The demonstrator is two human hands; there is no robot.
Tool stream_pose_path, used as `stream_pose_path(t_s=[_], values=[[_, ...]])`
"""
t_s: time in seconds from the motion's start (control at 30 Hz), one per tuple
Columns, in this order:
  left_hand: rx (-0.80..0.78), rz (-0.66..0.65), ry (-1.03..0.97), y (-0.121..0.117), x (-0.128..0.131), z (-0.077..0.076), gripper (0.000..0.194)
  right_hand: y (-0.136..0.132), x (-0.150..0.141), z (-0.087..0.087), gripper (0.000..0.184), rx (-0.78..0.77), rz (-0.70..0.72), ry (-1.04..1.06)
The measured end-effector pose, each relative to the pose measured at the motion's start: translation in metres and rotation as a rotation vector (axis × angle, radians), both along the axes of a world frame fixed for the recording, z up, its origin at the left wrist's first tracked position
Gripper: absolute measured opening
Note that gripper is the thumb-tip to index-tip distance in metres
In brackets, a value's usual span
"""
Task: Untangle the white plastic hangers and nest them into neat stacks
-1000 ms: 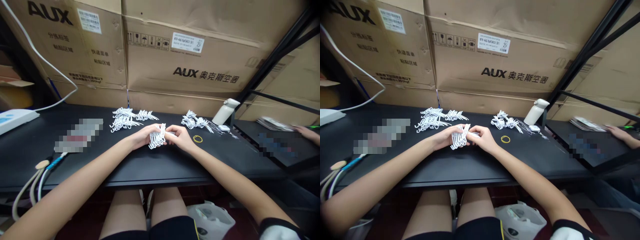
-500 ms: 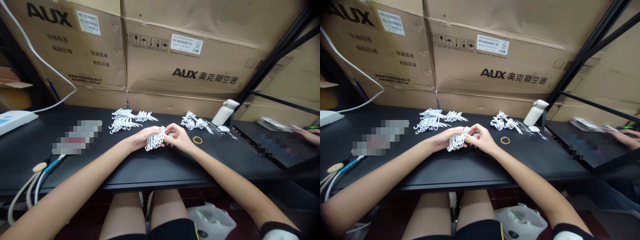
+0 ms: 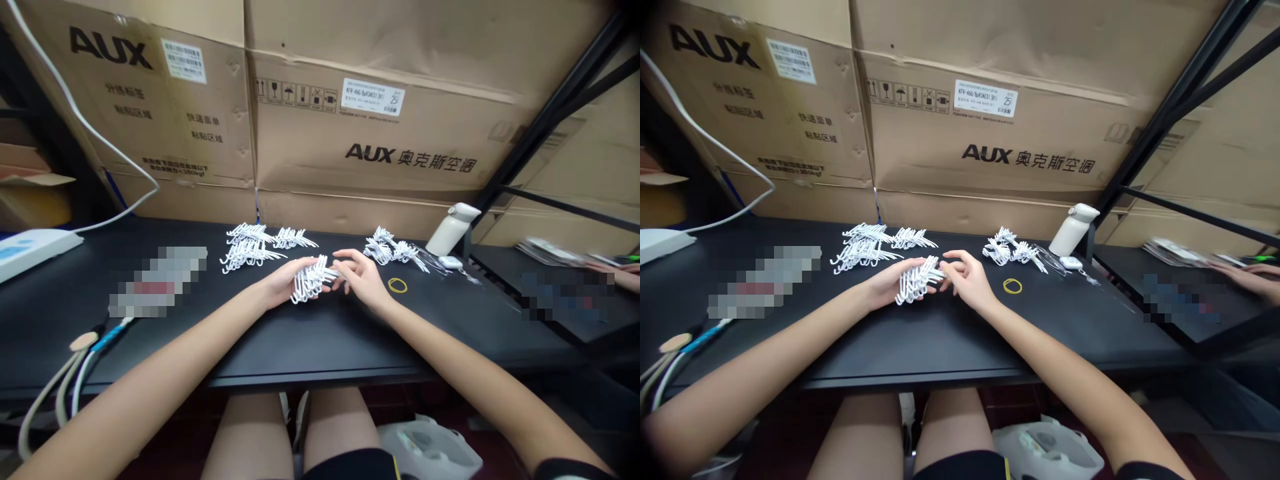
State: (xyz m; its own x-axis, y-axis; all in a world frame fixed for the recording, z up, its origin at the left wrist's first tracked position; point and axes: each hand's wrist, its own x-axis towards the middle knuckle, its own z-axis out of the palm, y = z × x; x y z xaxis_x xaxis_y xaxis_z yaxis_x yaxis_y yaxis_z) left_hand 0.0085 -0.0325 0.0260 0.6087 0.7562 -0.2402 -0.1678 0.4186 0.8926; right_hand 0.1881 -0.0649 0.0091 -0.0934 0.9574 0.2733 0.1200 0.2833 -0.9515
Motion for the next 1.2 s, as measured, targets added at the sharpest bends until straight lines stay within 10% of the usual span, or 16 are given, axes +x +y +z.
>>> stream_pose_path(t_s=[0.4,0.7,1.2], values=[[-0.06,0.351,-0.079,0.006,-0.003,0.002,0.024,0.005,0.007,0.004,0.047,0.009,-0.079,0.168],[0.12,0.061,0.024,-0.006,0.009,-0.007,0.029,0.006,0.0,0.006,0.042,-0.088,-0.039,-0.087],[0.237,0.006,0.123,-0.011,0.013,-0.011,0.023,0.01,-0.003,-0.005,0.028,-0.276,-0.063,0.211]])
